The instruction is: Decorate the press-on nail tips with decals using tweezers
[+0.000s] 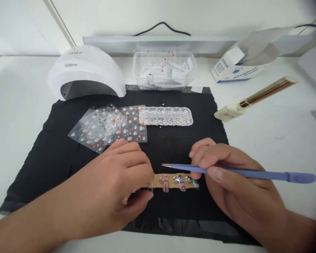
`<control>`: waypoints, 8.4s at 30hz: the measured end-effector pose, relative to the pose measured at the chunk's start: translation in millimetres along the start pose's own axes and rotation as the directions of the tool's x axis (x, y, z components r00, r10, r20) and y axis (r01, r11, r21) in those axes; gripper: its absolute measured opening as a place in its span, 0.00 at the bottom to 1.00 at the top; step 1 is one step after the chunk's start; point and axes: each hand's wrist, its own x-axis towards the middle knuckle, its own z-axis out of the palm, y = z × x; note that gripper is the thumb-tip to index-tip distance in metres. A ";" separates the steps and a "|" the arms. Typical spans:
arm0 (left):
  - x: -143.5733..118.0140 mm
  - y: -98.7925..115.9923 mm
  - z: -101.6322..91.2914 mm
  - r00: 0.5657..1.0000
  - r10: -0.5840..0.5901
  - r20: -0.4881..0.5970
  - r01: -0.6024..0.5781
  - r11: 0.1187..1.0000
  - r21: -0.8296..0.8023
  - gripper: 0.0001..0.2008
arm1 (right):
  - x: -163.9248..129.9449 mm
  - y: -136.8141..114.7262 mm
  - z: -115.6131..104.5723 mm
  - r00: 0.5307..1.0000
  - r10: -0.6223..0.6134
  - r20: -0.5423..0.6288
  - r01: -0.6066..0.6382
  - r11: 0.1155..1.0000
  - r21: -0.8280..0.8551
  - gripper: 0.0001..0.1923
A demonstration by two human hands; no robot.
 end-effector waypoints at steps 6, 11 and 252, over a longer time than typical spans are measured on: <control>-0.7 2.6 -2.4 0.999 -0.008 0.034 0.009 1.000 -0.017 0.04 | 0.6 0.2 0.0 0.999 -0.027 -0.024 0.027 1.000 0.004 0.07; -0.5 3.6 -2.3 1.000 -0.019 0.016 0.020 0.997 -0.069 0.05 | 1.5 -0.8 1.7 0.999 -0.017 -0.039 0.018 0.999 0.028 0.07; 19.7 -19.2 -28.2 0.821 -0.336 -0.462 0.034 0.836 -0.548 0.11 | 15.8 -25.3 -15.6 0.876 -0.472 -0.099 0.481 0.869 0.112 0.05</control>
